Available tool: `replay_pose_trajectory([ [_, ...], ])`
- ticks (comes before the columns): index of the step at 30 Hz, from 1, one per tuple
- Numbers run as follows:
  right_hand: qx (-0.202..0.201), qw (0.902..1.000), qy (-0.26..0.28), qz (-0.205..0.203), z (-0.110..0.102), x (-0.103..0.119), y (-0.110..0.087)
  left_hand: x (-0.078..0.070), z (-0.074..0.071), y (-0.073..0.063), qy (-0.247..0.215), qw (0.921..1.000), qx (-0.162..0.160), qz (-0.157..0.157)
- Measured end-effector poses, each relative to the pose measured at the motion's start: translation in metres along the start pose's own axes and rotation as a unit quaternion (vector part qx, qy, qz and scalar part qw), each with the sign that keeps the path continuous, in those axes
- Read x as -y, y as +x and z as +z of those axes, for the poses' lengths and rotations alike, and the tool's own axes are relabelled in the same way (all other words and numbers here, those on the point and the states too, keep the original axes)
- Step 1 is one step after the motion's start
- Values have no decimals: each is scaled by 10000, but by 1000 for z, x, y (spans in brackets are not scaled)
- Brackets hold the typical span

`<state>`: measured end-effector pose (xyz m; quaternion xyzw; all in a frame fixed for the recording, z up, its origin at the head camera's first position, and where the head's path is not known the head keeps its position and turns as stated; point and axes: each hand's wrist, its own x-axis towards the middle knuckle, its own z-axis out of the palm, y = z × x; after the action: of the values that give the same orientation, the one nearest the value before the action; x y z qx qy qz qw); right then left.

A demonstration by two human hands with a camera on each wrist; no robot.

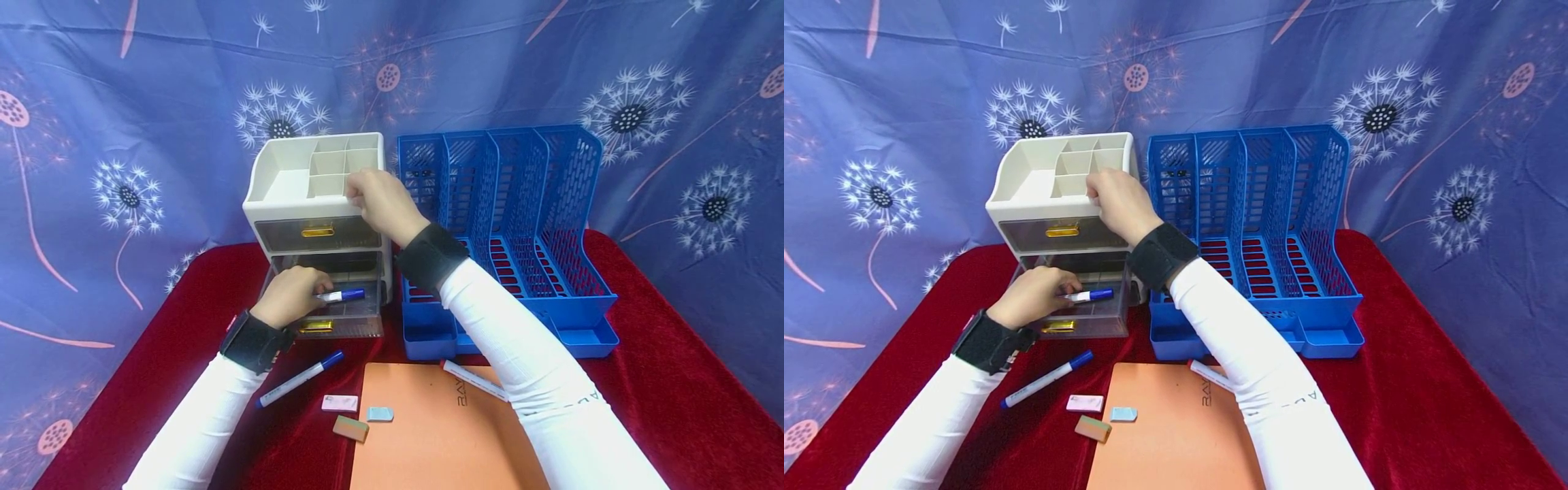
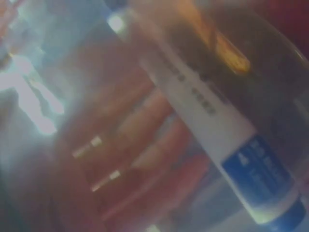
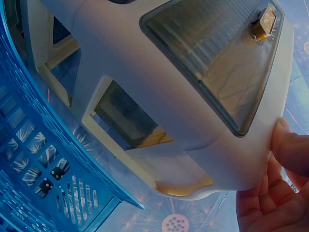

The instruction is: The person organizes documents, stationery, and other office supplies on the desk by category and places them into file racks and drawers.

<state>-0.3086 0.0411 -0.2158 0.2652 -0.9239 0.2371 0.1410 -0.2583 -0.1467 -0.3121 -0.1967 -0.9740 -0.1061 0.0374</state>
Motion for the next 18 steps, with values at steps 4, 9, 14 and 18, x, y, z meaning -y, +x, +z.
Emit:
replay_pose_trajectory([
  [4, 24, 10000, 1, 30, 1, 0, 0, 0, -1, -2, -26, 10000, -27, -43],
  [9, 36, 10000, 20, 21, 1, 1, 0, 1, -2, -4, -22, 9999, -127, 24],
  [14, 13, 10000, 7, 6, 1, 0, 0, 2, -4, -6, -77, 9998, -198, 44],
  [18, -7, 10000, -2, -31, 0, -1, 0, 1, -6, -7, -270, 9992, -277, 43],
])
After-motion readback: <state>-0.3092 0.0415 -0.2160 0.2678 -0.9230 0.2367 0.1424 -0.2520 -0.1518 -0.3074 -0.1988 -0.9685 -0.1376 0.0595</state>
